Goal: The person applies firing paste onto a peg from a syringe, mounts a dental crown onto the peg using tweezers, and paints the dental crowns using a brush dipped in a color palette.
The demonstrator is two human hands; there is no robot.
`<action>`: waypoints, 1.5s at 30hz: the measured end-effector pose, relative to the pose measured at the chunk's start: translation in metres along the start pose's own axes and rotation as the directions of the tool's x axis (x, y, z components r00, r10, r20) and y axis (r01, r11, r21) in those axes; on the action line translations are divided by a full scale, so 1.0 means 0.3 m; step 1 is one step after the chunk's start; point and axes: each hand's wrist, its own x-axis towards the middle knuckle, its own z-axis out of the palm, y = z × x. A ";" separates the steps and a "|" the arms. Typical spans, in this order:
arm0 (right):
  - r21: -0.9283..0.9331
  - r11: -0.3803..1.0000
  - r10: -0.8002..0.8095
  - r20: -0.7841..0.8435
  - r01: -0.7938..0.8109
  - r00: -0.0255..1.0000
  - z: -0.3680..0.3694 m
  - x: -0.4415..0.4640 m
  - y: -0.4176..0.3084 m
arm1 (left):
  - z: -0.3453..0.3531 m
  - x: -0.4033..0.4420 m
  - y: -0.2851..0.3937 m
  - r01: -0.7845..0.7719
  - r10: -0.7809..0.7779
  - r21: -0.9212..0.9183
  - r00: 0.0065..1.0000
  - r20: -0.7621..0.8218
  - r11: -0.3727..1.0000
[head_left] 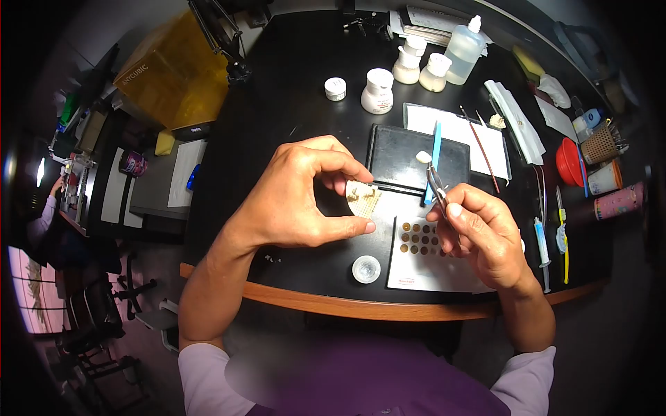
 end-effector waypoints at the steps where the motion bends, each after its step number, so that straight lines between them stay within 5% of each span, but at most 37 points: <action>1: -0.007 1.000 0.003 -0.003 -0.003 1.000 0.001 0.001 0.002 | 0.005 0.002 0.005 0.000 0.000 -0.001 1.000 -0.002 1.000; 45: -0.170 0.985 -0.016 0.041 0.023 0.999 0.058 0.010 0.024 | 0.031 -0.010 0.032 -0.084 0.078 -0.103 0.995 -0.058 0.991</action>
